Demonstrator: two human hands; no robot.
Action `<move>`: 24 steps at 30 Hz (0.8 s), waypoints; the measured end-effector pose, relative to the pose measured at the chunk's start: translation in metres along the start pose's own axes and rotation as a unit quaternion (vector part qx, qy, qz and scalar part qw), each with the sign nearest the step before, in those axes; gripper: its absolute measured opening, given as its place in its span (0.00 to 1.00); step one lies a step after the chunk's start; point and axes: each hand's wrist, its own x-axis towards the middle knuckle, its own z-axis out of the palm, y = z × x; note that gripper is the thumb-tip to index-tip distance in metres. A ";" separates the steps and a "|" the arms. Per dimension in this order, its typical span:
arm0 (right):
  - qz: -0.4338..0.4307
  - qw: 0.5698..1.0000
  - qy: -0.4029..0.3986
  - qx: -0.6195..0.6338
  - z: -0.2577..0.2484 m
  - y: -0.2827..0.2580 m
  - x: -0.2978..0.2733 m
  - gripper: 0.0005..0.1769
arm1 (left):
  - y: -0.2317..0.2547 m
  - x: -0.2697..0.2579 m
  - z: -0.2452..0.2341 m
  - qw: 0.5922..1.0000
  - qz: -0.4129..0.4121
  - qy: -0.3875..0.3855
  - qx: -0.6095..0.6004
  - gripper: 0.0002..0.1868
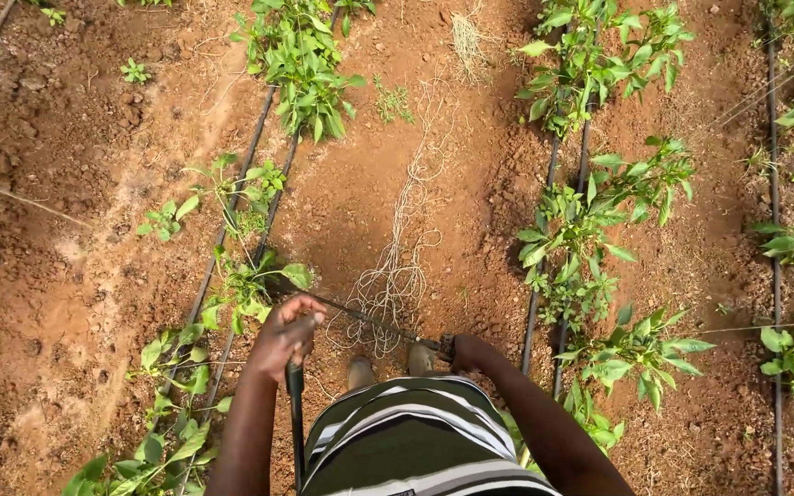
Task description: The person is walking through rows of plants in a nursery and using a handheld sprayer wand to apply liquid to the foliage.
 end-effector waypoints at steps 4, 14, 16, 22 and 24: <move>0.012 0.999 0.023 0.023 -0.004 0.020 0.012 0.20 | -0.075 0.058 -0.022 0.973 -0.083 0.192 0.095 0.19; 0.021 0.999 0.021 0.012 -0.025 0.039 -0.018 0.31 | -0.111 0.099 -0.018 0.923 -0.127 0.320 0.173 0.18; 0.008 1.000 -0.014 -0.013 -0.033 0.035 -0.038 0.31 | -0.116 0.093 -0.019 0.921 -0.149 0.334 0.133 0.19; 0.012 0.998 -0.024 -0.049 -0.049 0.050 -0.024 0.33 | -0.097 0.084 -0.011 0.929 -0.099 0.331 0.129 0.14; 0.001 1.000 -0.003 -0.018 -0.047 0.068 -0.005 0.34 | -0.096 0.080 -0.014 0.928 -0.094 0.325 0.157 0.16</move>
